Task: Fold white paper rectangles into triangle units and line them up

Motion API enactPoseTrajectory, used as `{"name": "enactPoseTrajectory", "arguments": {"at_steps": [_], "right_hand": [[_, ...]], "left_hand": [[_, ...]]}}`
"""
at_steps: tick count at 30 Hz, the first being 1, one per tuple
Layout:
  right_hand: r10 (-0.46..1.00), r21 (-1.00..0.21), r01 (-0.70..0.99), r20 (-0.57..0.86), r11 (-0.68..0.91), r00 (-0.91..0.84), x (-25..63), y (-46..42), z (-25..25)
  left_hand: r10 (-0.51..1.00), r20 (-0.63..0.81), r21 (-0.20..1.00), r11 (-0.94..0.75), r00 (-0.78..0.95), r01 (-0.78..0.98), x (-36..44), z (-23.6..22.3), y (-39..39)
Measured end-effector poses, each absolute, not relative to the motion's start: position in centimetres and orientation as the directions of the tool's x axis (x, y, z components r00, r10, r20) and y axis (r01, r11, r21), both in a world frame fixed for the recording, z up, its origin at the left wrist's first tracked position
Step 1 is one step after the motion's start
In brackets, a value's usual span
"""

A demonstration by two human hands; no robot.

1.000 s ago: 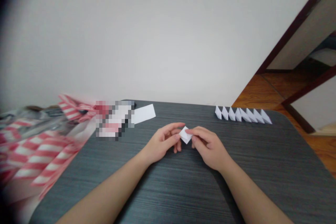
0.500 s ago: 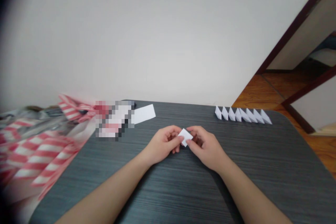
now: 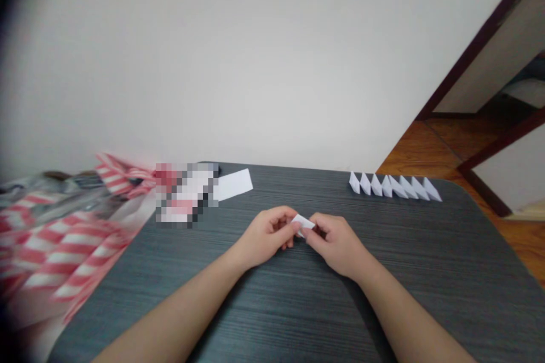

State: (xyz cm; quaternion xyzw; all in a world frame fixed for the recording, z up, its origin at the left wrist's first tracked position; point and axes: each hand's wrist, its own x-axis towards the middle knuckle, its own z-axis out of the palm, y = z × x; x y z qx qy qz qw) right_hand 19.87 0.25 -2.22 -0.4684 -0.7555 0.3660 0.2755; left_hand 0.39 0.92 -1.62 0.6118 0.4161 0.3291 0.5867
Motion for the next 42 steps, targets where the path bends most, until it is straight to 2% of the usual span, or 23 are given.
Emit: {"name": "enactPoseTrajectory", "arguments": {"at_steps": [12,28,36,42], "right_hand": [[0.881,-0.812,0.507,0.018,0.288,-0.472,19.49,0.05,-1.18],[0.877,-0.888,0.426,-0.058,0.173,-0.477,19.69,0.07,-1.55],[0.907,-0.854,0.463,0.023,0.237,-0.421,19.83,0.17,-1.34],[0.931,-0.88,0.43,0.035,0.202,-0.365,20.11,0.15,-1.76]], "left_hand": [[0.899,-0.05,0.974,-0.053,0.436,0.22,0.27,-1.16,0.66],[0.888,-0.028,0.945,-0.126,0.459,0.302,-0.19,-1.01,0.76],[0.9,-0.054,0.959,-0.074,0.433,0.274,0.07,-0.92,0.62],[0.893,-0.072,0.97,-0.041,0.445,0.239,0.06,-0.9,0.6]]}}
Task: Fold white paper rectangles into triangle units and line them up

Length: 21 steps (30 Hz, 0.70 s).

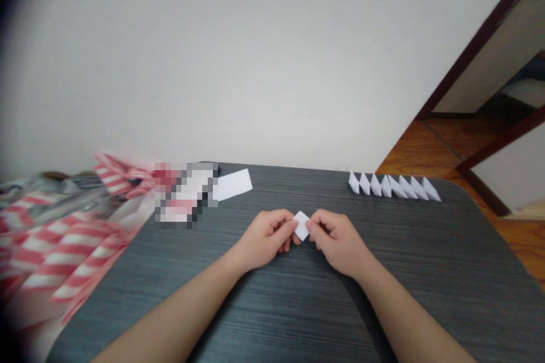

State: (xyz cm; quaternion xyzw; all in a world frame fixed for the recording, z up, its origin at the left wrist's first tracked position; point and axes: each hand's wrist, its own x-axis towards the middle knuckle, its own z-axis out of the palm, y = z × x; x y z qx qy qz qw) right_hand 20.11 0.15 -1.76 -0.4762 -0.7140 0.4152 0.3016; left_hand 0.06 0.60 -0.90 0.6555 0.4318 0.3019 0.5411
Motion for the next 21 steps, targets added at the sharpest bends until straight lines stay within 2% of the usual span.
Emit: {"name": "enactPoseTrajectory", "arguments": {"at_steps": [13,21], "right_hand": [[0.929,-0.869,0.426,0.094,0.252,-0.359,19.72,0.3,-1.41],[0.954,-0.868,0.441,0.108,0.228,-0.28,19.84,0.2,-1.44]], "left_hand": [[0.858,-0.055,0.943,-0.124,0.511,0.309,-0.04,-0.7,0.28],[0.863,-0.068,0.936,-0.119,0.501,0.332,-0.07,-0.71,0.35]]}}
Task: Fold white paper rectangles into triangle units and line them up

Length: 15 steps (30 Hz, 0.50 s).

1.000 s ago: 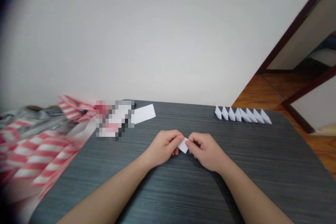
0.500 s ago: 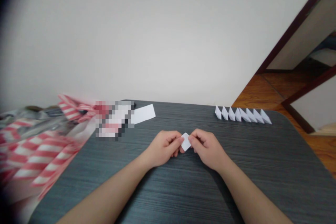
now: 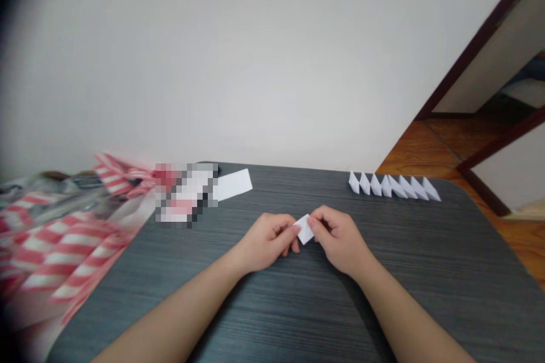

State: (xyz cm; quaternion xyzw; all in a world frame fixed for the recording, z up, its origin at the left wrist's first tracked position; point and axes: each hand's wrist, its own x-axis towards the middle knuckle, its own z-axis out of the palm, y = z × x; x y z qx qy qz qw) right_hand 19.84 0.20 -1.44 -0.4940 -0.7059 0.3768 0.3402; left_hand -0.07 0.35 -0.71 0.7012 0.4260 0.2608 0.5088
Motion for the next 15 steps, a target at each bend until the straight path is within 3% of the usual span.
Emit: {"name": "enactPoseTrajectory", "arguments": {"at_steps": [15], "right_hand": [[0.925,-0.874,0.449,0.001,0.186,-0.381,19.73,0.17,-1.41]], "left_hand": [[0.88,-0.034,0.941,-0.132,0.473,0.313,0.05,-1.0,0.5]]}}
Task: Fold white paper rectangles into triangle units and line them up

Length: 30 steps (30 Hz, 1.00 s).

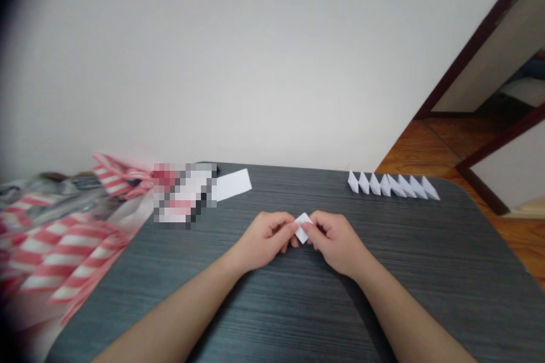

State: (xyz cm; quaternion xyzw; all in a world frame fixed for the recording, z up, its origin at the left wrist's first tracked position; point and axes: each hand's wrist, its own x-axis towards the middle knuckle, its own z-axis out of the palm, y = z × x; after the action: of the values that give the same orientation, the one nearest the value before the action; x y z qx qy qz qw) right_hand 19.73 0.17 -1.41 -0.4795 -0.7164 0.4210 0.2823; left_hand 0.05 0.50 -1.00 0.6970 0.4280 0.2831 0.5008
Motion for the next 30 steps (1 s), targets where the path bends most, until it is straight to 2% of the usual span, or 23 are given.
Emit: {"name": "enactPoseTrajectory", "arguments": {"at_steps": [7,22,30], "right_hand": [[0.921,-0.903,0.403,-0.021,0.149,-0.388,19.76,0.16,-1.73],[0.888,-0.923,0.362,-0.051,0.133,-0.456,19.73,0.25,-1.36],[0.877,-0.949,0.311,-0.104,0.054,-0.469,19.8,0.33,-1.7]], "left_hand": [[0.891,0.0,0.928,-0.17,0.455,0.332,-0.03,-0.55,0.43],[0.898,-0.024,0.946,-0.122,0.44,0.301,0.31,-1.08,0.57],[0.921,-0.023,0.946,-0.106,0.388,0.307,0.28,-0.38,0.62]]}}
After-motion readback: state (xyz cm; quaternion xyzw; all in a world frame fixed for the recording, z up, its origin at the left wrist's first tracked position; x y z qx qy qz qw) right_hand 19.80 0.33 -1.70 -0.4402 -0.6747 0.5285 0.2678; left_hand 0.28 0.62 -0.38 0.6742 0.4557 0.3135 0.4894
